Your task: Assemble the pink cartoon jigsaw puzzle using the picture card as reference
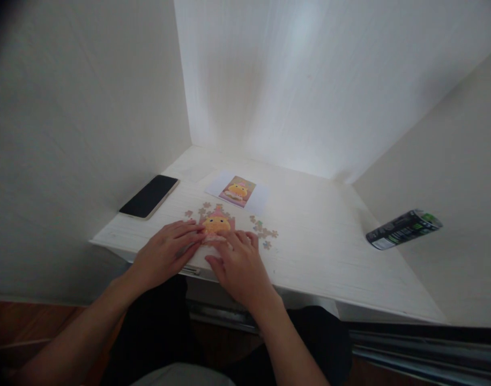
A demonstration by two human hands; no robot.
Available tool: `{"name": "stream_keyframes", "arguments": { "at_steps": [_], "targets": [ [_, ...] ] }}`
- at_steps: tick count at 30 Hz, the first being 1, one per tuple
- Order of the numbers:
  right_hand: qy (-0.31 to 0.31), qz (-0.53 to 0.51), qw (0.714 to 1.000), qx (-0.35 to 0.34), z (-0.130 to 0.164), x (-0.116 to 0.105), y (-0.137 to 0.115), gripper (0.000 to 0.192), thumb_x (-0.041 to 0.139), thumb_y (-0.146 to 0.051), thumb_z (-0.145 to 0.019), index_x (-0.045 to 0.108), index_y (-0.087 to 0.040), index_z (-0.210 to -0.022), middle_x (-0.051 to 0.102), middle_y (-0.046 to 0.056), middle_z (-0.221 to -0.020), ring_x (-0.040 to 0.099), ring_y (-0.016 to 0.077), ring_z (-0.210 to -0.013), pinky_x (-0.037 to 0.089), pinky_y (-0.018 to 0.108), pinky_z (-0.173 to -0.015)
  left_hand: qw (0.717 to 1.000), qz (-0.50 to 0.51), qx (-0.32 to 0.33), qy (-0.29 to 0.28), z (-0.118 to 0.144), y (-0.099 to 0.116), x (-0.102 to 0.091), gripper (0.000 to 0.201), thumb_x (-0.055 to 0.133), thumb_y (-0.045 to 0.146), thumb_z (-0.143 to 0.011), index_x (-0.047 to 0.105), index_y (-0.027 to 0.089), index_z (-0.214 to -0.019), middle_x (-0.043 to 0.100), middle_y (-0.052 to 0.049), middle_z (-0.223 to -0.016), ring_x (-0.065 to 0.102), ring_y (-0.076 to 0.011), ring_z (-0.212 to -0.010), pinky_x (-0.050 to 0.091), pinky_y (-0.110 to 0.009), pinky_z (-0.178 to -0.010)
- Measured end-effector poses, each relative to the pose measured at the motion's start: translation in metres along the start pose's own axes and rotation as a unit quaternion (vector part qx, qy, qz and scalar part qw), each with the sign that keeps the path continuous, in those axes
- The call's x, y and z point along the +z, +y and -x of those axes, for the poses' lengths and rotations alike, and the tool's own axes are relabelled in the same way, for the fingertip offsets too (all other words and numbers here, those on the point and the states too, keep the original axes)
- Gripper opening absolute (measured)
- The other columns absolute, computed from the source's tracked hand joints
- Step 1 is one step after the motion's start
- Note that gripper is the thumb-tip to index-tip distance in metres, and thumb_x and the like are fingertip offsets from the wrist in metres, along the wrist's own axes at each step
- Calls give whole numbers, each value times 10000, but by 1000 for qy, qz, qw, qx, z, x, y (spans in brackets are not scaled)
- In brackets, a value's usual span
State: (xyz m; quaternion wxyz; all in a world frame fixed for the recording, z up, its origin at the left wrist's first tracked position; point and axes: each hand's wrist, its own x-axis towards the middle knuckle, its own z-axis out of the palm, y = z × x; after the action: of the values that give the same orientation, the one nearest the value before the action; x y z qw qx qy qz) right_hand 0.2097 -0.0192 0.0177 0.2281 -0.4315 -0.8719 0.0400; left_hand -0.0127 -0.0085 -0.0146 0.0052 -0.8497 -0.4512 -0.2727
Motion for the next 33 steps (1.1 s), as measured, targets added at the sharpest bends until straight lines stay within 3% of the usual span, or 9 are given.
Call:
{"name": "stream_keyframes", "arguments": {
  "at_steps": [3, 10, 15, 21, 27, 33],
  "targets": [
    [47, -33, 997, 53, 21, -7, 18, 267, 658, -349, -878, 659, -251, -1127, 639, 82, -1199, 550, 271, -1127, 376, 474, -984, 1000, 0, 10, -6, 0, -2, 1, 255, 537, 270, -944, 679, 237, -1154, 655, -58, -1275, 565, -251, -1230, 435, -491, -1068],
    [66, -89, 986, 126, 62, -2, 36, 244, 678, -326, -855, 702, -269, -1091, 631, 80, -1114, 578, 257, -1059, 467, 444, -929, 999, 8, 5, 44, 1, -2, 0, 243, 567, 290, -931, 678, 204, -1129, 671, -79, -1229, 589, -247, -1171, 460, -454, -1019],
    [63, -134, 972, 181, 62, -4, 38, 215, 661, -284, -867, 725, -259, -1070, 646, 64, -982, 612, 219, -928, 510, 378, -852, 998, 26, -14, 48, -1, 25, -4, 223, 612, 337, -898, 704, 194, -1042, 701, -91, -1040, 635, -252, -981, 511, -429, -868],
    [41, -196, 961, 190, 62, -16, 42, 247, 714, -278, -830, 718, -237, -1073, 684, 61, -1017, 627, 211, -963, 501, 362, -875, 999, 51, 3, 8, -5, 53, 5, 209, 625, 325, -884, 709, 192, -1023, 690, -97, -1052, 626, -250, -1015, 517, -419, -903],
    [53, -211, 956, 194, 64, -14, 42, 184, 642, -214, -864, 707, -227, -1036, 711, 53, -972, 636, 197, -889, 513, 358, -820, 997, 77, -11, -17, -9, 49, 8, 192, 615, 315, -889, 692, 217, -1036, 726, -63, -1053, 640, -251, -1054, 489, -445, -978],
    [78, -244, 946, 200, 66, -12, 43, 234, 633, -195, -850, 685, -219, -1077, 707, 55, -980, 640, 188, -886, 514, 354, -833, 992, 114, -62, 9, -2, 38, -4, 230, 587, 327, -904, 668, 231, -1096, 717, -53, -1059, 658, -211, -971, 531, -363, -881]
  ]
}}
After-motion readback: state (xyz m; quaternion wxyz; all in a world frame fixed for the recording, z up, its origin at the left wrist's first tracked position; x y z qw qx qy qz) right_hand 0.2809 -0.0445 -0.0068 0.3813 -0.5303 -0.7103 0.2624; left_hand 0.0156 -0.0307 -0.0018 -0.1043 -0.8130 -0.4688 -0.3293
